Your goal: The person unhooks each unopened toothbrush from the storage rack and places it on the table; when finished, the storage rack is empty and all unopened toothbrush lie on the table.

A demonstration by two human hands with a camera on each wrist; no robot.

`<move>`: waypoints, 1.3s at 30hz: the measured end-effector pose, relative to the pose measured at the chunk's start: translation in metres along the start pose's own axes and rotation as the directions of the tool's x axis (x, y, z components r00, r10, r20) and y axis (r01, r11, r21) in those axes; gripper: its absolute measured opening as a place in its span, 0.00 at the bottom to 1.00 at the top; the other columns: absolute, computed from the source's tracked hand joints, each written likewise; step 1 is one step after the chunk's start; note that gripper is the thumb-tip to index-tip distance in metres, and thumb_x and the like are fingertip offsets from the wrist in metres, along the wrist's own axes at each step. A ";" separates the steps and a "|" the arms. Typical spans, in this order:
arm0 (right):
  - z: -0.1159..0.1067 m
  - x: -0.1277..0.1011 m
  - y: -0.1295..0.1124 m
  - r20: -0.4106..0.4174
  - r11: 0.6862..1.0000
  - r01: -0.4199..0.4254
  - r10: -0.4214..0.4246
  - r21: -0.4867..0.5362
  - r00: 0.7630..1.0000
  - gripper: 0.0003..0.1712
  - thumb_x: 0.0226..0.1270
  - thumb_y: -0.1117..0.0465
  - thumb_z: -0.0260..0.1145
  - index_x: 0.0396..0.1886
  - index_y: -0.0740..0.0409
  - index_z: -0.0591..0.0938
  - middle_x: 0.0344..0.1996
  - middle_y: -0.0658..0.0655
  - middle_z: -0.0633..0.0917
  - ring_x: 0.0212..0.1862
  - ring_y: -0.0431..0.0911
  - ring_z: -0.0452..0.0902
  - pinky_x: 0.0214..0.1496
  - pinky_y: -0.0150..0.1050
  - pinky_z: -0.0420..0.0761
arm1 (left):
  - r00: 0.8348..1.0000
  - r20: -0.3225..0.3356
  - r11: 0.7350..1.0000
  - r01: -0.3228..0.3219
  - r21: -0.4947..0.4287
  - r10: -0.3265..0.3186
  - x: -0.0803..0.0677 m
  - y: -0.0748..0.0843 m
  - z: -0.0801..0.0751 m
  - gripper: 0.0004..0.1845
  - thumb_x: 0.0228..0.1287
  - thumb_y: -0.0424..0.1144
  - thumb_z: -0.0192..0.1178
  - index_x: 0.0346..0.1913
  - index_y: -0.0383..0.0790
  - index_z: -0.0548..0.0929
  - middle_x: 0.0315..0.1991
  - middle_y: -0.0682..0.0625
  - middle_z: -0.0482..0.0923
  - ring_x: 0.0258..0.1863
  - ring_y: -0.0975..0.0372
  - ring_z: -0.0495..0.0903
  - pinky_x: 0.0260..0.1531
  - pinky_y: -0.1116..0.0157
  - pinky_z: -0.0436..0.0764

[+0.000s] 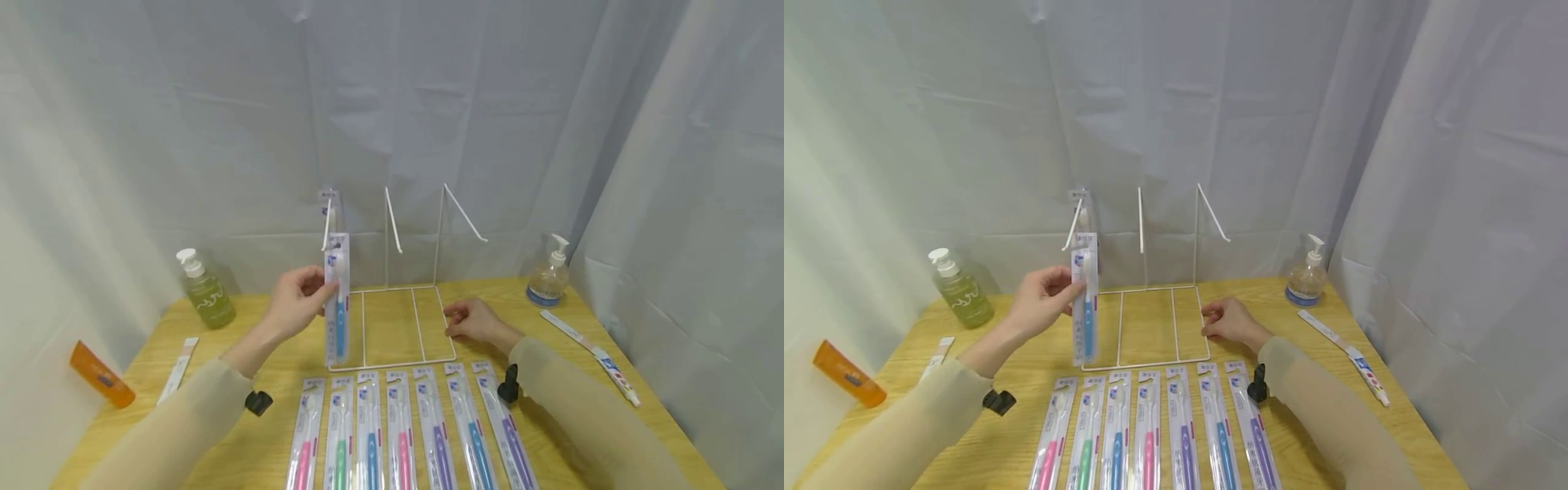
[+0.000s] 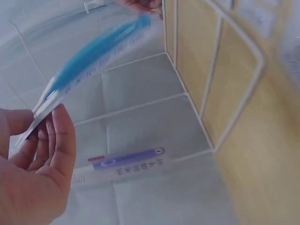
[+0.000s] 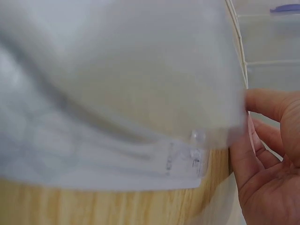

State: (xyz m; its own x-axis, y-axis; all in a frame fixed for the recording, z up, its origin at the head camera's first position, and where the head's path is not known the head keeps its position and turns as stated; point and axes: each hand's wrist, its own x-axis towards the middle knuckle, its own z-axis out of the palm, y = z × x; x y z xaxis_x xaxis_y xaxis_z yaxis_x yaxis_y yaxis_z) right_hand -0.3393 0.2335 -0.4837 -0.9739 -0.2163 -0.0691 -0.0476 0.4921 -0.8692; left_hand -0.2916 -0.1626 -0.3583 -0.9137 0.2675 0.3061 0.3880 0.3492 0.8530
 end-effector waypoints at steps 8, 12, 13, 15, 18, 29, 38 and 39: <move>-0.003 0.001 -0.002 0.001 1.000 -0.010 0.010 0.017 1.000 0.31 0.63 0.75 0.79 0.66 0.77 0.83 0.33 0.56 0.89 0.30 0.37 0.83 0.33 0.28 0.89 | 0.980 0.125 0.987 0.159 -0.036 -0.153 -0.057 -0.021 -0.033 0.17 0.82 0.31 0.63 0.65 0.23 0.76 0.43 0.36 0.89 0.33 0.63 0.88 0.31 0.57 0.97; -0.005 0.001 -0.003 0.002 1.000 -0.002 0.002 0.001 1.000 0.30 0.63 0.75 0.79 0.65 0.77 0.84 0.33 0.58 0.90 0.29 0.37 0.84 0.32 0.29 0.89 | 0.946 0.225 0.969 0.244 -0.027 -0.232 -0.084 -0.034 -0.045 0.21 0.82 0.31 0.63 0.69 0.23 0.73 0.44 0.38 0.88 0.35 0.59 0.90 0.32 0.57 0.97; -0.005 0.001 -0.004 0.004 1.000 0.001 -0.001 0.000 1.000 0.30 0.63 0.75 0.79 0.65 0.77 0.84 0.33 0.58 0.90 0.29 0.37 0.84 0.32 0.29 0.89 | 0.933 0.258 0.963 0.267 -0.024 -0.252 -0.090 -0.038 -0.048 0.22 0.82 0.32 0.63 0.70 0.23 0.73 0.44 0.38 0.88 0.35 0.58 0.90 0.32 0.56 0.98; -0.005 0.001 -0.004 0.006 1.000 0.000 0.000 0.004 1.000 0.30 0.63 0.75 0.79 0.65 0.78 0.84 0.33 0.59 0.90 0.29 0.37 0.84 0.32 0.29 0.89 | 0.898 0.329 0.948 0.319 -0.022 -0.294 -0.101 -0.046 -0.051 0.23 0.82 0.33 0.63 0.71 0.23 0.72 0.44 0.40 0.88 0.36 0.57 0.91 0.32 0.56 0.98; -0.004 0.002 -0.003 0.007 1.000 -0.003 0.003 0.013 1.000 0.30 0.64 0.75 0.79 0.66 0.77 0.84 0.33 0.58 0.90 0.30 0.37 0.84 0.32 0.29 0.89 | 0.843 0.419 0.923 0.383 -0.029 -0.337 -0.117 -0.059 -0.053 0.24 0.83 0.33 0.61 0.71 0.21 0.72 0.42 0.41 0.88 0.35 0.56 0.91 0.31 0.57 0.97; -0.004 0.001 0.001 -0.004 1.000 0.011 -0.012 -0.015 1.000 0.29 0.63 0.74 0.79 0.64 0.77 0.85 0.31 0.54 0.91 0.29 0.36 0.84 0.32 0.29 0.89 | 0.770 0.447 0.868 0.496 0.032 -0.456 -0.145 -0.079 -0.043 0.26 0.77 0.31 0.64 0.69 0.17 0.72 0.40 0.42 0.89 0.31 0.57 0.90 0.25 0.64 0.94; -0.001 0.001 0.000 -0.009 1.000 -0.005 0.005 -0.023 1.000 0.30 0.63 0.74 0.80 0.65 0.75 0.85 0.32 0.55 0.91 0.30 0.37 0.84 0.33 0.29 0.90 | 0.755 0.273 0.794 0.508 0.333 -0.597 -0.137 -0.068 -0.041 0.17 0.77 0.41 0.70 0.50 0.28 0.82 0.31 0.43 0.87 0.26 0.58 0.87 0.25 0.62 0.94; -0.001 0.002 0.000 -0.010 1.000 -0.010 0.009 -0.019 1.000 0.30 0.63 0.73 0.80 0.65 0.75 0.85 0.32 0.54 0.91 0.30 0.37 0.84 0.33 0.28 0.89 | 0.760 0.240 0.777 0.496 0.387 -0.604 -0.134 -0.065 -0.043 0.17 0.77 0.43 0.70 0.48 0.29 0.83 0.29 0.43 0.86 0.25 0.58 0.86 0.25 0.61 0.94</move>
State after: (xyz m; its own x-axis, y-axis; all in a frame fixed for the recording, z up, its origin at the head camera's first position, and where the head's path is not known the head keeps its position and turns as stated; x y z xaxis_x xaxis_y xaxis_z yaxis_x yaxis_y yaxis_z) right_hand -0.3413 0.2341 -0.4832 -0.9764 -0.2033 -0.0724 -0.0424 0.5100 -0.8591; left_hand -0.1993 -0.2594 -0.4364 -0.8998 0.2076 -0.3837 -0.1041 0.7518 0.6511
